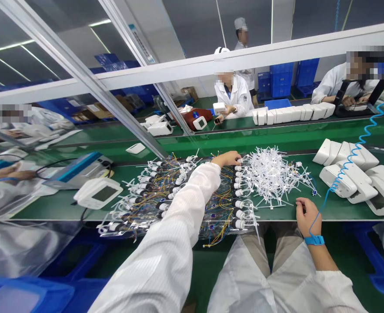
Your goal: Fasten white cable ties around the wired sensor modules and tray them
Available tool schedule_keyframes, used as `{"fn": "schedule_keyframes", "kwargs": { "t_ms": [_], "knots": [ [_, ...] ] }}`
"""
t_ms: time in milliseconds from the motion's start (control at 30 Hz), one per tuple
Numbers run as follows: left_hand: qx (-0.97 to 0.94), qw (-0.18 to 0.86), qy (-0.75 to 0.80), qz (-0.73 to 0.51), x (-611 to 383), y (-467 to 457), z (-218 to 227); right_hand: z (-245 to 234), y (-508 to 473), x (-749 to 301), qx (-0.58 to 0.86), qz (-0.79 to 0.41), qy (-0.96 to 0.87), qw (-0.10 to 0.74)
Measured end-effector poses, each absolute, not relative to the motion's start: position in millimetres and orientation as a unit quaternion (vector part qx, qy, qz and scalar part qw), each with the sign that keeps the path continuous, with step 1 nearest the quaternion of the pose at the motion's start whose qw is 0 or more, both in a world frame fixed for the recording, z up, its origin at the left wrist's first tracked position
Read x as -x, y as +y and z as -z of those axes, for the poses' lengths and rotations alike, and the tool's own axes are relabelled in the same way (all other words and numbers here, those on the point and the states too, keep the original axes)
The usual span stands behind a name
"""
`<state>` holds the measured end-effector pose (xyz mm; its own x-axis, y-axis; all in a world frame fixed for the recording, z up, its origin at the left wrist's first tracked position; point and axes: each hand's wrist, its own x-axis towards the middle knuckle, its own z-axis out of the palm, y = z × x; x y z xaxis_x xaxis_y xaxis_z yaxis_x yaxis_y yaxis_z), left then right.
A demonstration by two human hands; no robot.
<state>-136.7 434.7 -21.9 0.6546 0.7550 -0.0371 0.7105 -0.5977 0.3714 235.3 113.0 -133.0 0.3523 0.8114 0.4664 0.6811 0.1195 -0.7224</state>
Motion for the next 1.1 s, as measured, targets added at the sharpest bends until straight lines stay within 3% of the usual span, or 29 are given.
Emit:
{"fn": "schedule_keyframes", "kwargs": {
  "t_ms": [467,700,800,867,933,967,1100],
  "knots": [
    [-0.876,0.157,0.452,-0.059,144.6,426.1,16.4,132.0,114.1,-232.9,0.663,-0.078,-0.560,0.490],
    [-0.869,0.158,0.458,-0.101,157.8,382.9,-17.6,105.9,117.0,-248.4,0.624,-0.243,-0.492,0.557],
    [-0.871,0.187,0.438,-0.122,159.8,322.0,-44.5,76.7,144.9,-272.5,0.607,-0.248,-0.512,0.556],
    [-0.867,0.242,0.419,-0.120,161.8,256.0,-53.8,53.5,179.7,-290.2,0.609,-0.217,-0.546,0.533],
    [-0.861,0.321,0.381,-0.102,166.4,177.0,-47.7,31.8,222.6,-304.4,0.633,-0.141,-0.624,0.435],
    [-0.855,0.367,0.357,-0.085,169.0,137.3,-37.9,22.7,244.5,-309.1,0.648,-0.106,-0.667,0.352],
    [-0.779,0.558,0.281,-0.046,163.3,19.0,30.0,4.3,311.7,-311.8,0.657,-0.126,-0.709,0.224]
  ]
}}
